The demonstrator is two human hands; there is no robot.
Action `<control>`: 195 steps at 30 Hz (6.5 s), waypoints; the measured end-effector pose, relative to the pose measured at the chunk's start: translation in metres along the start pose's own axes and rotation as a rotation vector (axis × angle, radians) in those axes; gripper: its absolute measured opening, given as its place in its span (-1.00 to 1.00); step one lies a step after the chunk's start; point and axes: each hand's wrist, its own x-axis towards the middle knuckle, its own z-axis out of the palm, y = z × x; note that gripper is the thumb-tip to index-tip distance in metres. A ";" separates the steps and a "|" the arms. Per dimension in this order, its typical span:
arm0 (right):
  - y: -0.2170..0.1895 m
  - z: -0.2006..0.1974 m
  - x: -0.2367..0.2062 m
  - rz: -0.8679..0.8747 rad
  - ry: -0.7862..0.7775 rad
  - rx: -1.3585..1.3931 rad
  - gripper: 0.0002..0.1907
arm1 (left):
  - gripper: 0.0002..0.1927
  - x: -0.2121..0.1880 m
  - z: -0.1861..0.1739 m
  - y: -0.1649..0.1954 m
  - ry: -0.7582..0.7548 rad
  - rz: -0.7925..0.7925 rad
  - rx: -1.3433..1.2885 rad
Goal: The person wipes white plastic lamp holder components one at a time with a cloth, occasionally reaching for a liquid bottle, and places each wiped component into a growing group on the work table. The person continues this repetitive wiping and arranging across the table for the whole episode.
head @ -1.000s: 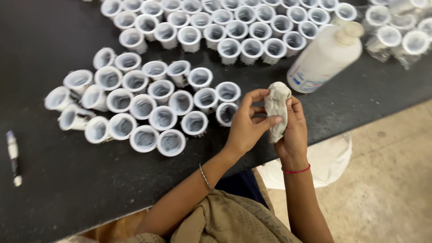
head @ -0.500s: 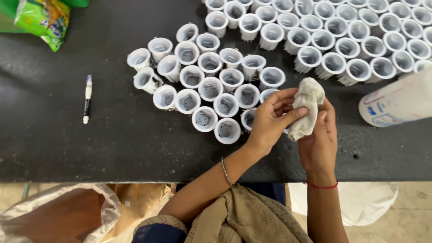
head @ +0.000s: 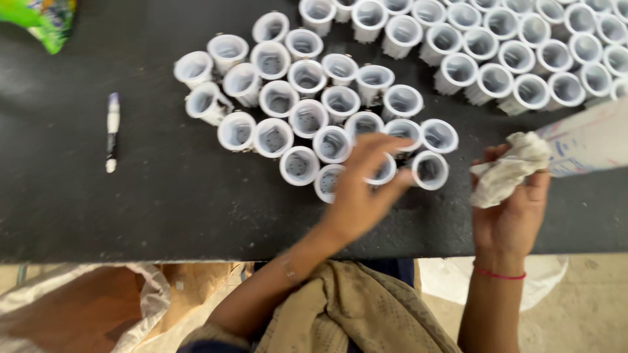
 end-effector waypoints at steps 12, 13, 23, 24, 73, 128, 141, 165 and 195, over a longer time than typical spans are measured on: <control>-0.012 -0.053 -0.030 -0.007 0.190 -0.203 -0.74 | -0.36 -0.040 0.029 0.022 -0.136 0.063 0.412; -0.013 -0.052 -0.033 -0.006 0.178 -0.213 -0.74 | -0.27 -0.043 0.042 0.022 -0.190 0.063 0.389; -0.045 -0.087 -0.044 0.037 0.221 -0.317 -0.71 | -0.18 -0.056 0.123 -0.012 -0.205 -0.093 0.480; -0.048 -0.094 -0.040 0.034 0.212 -0.334 -0.70 | -0.19 -0.057 0.129 -0.015 -0.181 -0.085 0.477; -0.070 -0.023 -0.091 -0.269 -0.208 -1.482 -0.61 | -0.32 -0.042 0.145 -0.050 -0.433 -0.165 -0.154; -0.043 -0.102 -0.081 0.057 0.252 -0.310 -0.67 | -0.41 -0.059 0.202 -0.034 -0.505 -0.627 -0.755; -0.062 -0.045 -0.006 0.019 -0.023 -0.867 -0.69 | -0.69 -0.064 0.191 -0.069 -0.223 -0.809 -0.887; -0.078 -0.032 -0.065 0.345 -0.264 -1.014 -0.56 | -0.45 -0.055 0.163 -0.065 -0.050 -0.888 -0.970; -0.075 -0.007 -0.050 -0.435 -0.300 -1.371 -0.59 | -0.52 -0.058 0.148 -0.070 -0.222 -1.009 -1.077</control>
